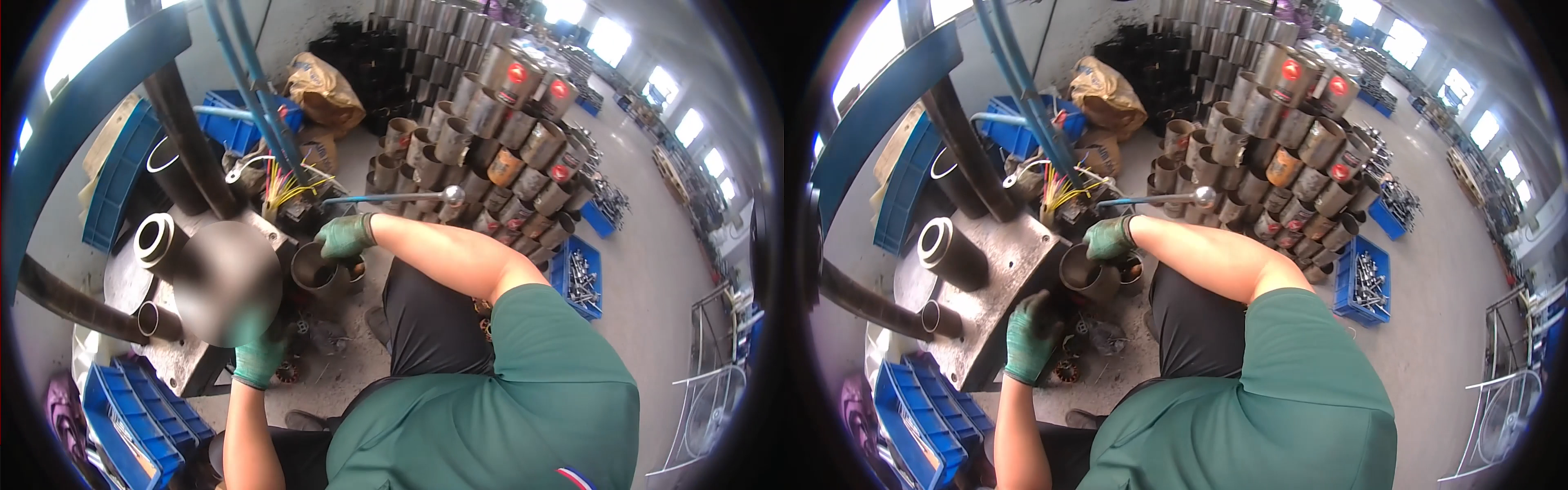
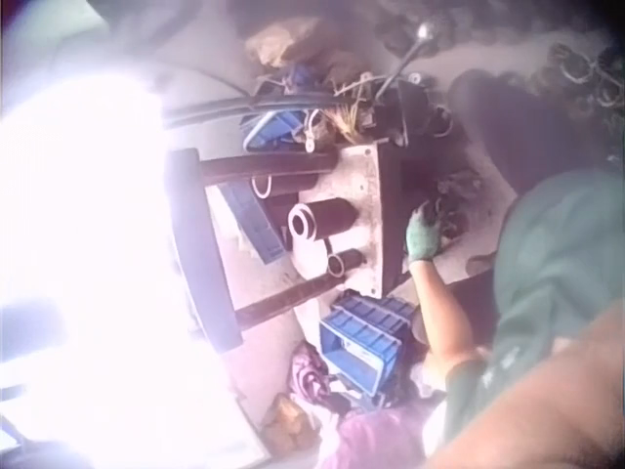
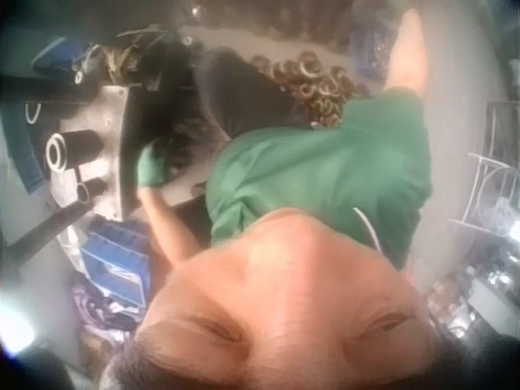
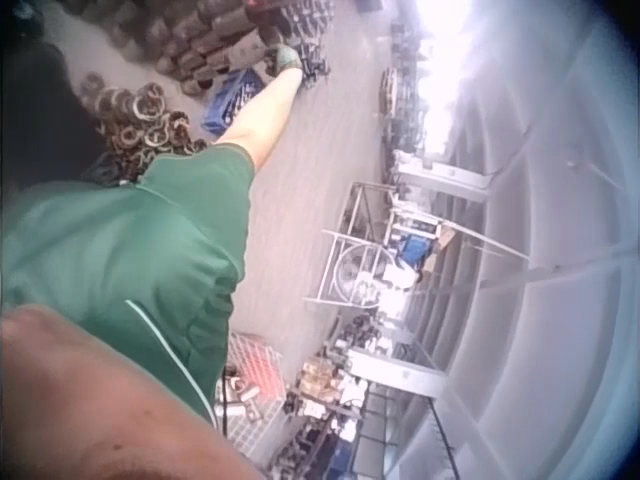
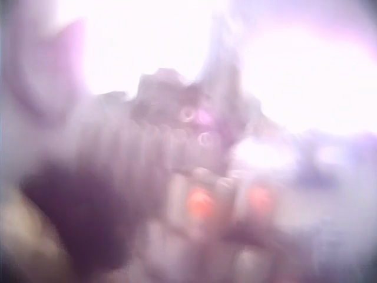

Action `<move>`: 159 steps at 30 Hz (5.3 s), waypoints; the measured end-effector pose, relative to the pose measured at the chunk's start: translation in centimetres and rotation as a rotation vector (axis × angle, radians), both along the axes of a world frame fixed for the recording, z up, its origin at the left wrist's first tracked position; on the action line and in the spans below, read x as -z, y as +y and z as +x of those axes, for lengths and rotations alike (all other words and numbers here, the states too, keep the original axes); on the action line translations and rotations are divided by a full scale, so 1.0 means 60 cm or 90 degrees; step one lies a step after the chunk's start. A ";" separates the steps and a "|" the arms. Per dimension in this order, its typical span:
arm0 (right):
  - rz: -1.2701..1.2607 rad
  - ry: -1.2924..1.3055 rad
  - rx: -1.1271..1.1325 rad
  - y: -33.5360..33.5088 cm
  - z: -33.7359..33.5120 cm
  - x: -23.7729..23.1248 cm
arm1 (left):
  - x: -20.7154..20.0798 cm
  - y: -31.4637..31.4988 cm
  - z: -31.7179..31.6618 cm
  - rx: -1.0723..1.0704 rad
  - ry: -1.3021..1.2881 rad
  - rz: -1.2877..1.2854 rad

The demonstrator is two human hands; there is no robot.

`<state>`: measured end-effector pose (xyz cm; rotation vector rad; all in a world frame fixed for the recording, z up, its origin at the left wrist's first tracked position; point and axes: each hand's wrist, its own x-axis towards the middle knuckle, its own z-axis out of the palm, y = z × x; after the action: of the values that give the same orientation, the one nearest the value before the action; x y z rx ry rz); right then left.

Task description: The person places metal components into a pressing machine and operates a lever to press them together.

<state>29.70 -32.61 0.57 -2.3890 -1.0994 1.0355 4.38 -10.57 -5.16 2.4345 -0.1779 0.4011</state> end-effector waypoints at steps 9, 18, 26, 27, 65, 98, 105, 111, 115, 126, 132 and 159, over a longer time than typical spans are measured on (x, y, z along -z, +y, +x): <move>0.094 -0.037 0.304 -0.419 0.135 -0.019 | 0.004 -0.042 0.026 0.081 0.170 0.171; 0.232 0.015 0.834 -0.924 -0.012 -0.137 | 0.012 -0.031 0.007 0.054 0.301 0.176; 0.185 0.007 1.254 -1.163 -0.010 -0.067 | 0.019 -0.037 0.004 0.016 0.367 0.105; 0.235 -0.008 1.278 -1.158 0.002 -0.043 | 0.029 -0.031 -0.001 0.008 0.376 0.098; 0.478 -0.530 -0.276 0.249 -0.126 -0.105 | -0.064 0.178 -0.012 -0.387 0.117 -0.010; 0.744 0.271 0.275 0.226 0.022 0.041 | -0.039 0.168 0.089 -0.374 -0.082 -0.662; 0.714 0.492 0.345 0.226 0.008 0.026 | -0.057 0.168 0.058 -0.461 -0.108 -0.716; 0.701 0.588 0.444 0.242 0.016 0.026 | -0.090 0.160 -0.022 -0.514 -0.070 0.057; 0.739 0.527 0.558 0.277 -0.006 0.057 | -0.094 0.155 -0.074 -0.497 0.019 0.204; 0.672 0.833 0.423 0.252 -0.079 0.005 | -0.067 0.070 0.014 -0.399 -0.246 0.171; 0.641 0.864 0.510 0.185 -0.021 0.050 | -0.051 0.023 0.089 -0.321 -0.260 0.150; 0.796 0.206 0.757 0.146 0.106 0.074 | -0.033 0.024 0.116 -0.394 -0.353 0.045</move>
<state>36.05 -23.86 -3.88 -1.2788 0.0288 0.1232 11.34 -9.13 -3.20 2.3450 0.3448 1.3585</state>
